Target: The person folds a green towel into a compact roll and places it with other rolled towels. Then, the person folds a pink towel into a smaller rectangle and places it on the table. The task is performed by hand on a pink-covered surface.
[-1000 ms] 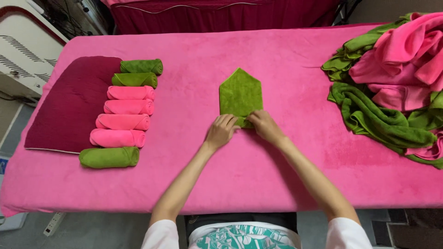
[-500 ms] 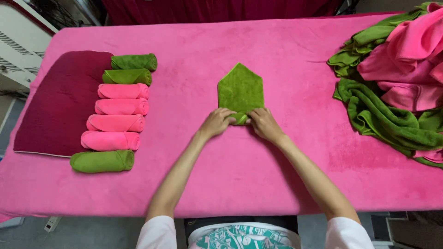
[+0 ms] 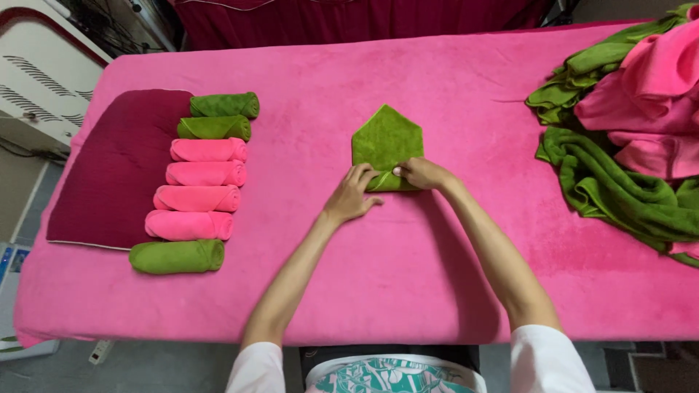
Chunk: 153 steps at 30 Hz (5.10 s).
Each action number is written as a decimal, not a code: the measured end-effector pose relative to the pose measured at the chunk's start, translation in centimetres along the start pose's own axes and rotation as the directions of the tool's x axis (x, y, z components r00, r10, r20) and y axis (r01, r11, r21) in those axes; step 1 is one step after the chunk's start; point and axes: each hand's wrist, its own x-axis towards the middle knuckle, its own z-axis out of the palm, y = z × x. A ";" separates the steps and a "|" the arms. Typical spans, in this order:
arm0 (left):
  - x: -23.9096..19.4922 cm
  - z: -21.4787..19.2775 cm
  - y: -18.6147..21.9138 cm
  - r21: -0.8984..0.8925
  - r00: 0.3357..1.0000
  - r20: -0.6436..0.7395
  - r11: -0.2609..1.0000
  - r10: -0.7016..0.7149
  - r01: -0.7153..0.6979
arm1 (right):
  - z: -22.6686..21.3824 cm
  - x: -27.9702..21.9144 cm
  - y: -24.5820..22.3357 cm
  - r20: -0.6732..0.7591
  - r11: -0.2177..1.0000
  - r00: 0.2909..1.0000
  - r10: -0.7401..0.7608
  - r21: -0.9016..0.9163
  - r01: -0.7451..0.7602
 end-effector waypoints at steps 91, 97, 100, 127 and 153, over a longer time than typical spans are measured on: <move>4.5 -2.0 -6.4 -0.109 0.982 -0.013 0.977 -0.187 0.185 | 1.2 -2.5 -2.8 -0.718 0.981 0.669 0.192 0.167 -0.102; 5.4 -1.0 -8.3 -0.099 0.963 0.015 0.958 -0.269 0.270 | 2.3 0.7 -3.1 -0.653 0.870 0.658 -0.376 -0.493 0.008; 6.4 -0.3 -9.1 -0.134 0.948 0.004 0.940 -0.318 0.315 | 4.1 2.7 -1.8 -0.630 0.810 0.690 -0.356 -0.576 -0.108; 10.7 1.0 -8.8 0.059 0.798 -0.287 0.822 -0.530 0.567 | -5.0 11.9 -3.2 -0.294 0.821 0.881 0.370 -0.340 -0.459; 13.0 -1.5 -9.3 -0.170 0.957 0.203 0.956 -0.205 0.241 | -0.4 5.4 1.0 -0.729 0.944 0.609 -0.313 -0.172 0.280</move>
